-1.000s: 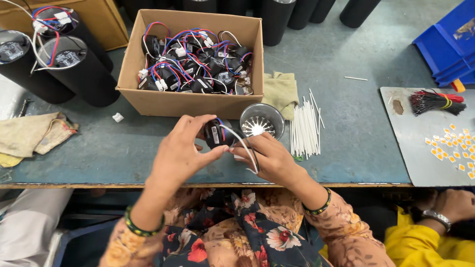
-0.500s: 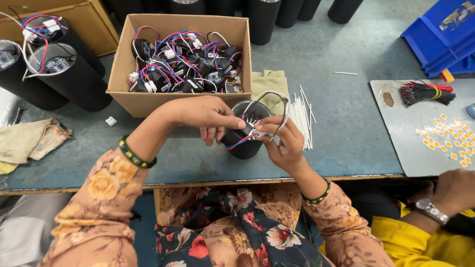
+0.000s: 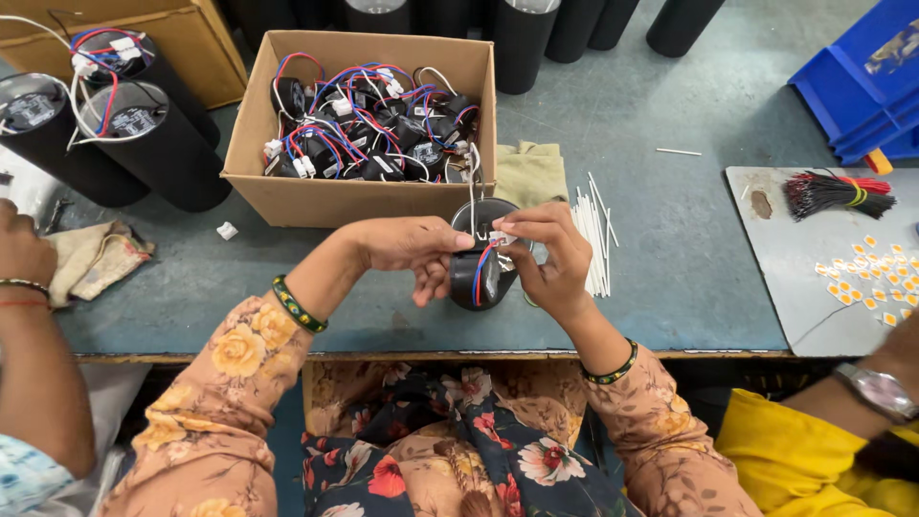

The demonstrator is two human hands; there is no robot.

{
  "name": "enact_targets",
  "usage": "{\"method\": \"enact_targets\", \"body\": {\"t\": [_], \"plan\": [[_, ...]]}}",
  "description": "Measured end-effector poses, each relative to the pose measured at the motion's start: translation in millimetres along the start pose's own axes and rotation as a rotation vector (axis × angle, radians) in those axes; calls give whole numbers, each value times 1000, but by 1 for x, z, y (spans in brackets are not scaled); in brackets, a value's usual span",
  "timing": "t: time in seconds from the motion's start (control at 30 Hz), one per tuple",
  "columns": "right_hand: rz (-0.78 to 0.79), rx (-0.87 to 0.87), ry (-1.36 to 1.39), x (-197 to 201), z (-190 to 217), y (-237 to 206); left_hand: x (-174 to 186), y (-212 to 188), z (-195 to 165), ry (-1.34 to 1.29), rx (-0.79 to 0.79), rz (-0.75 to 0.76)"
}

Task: The person repeatedly picks small black electronic modules with wires from a cardboard box, inserts them into black cylindrical containers, and places the assembled units on the table. The person handles the modules and containers by hand without visible tools.

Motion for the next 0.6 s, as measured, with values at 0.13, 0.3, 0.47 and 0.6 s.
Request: {"method": "enact_targets", "body": {"t": [0.13,0.3,0.47,0.6], "plan": [[17,-75,96,0,-7,-2,-1,9,12,-34,-7,33],[111,-166,287,-3,-17,-9,-19,20,25,-101,16,38],[174,-299,539,-6,-33,-13,-35,21,19,-149,-93,76],[249,-408,768,-1,-38,-15,-37,18,9,-185,-143,64]]}}
Point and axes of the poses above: each hand's wrist, its own y-axis towards the middle knuckle, its own x-axis out of the back of the hand, z = x × y, the point moved 4 cm from there along y, towards the middle knuckle, and after that the axes turned 3 degrees about -x, right-handed, at the moved point
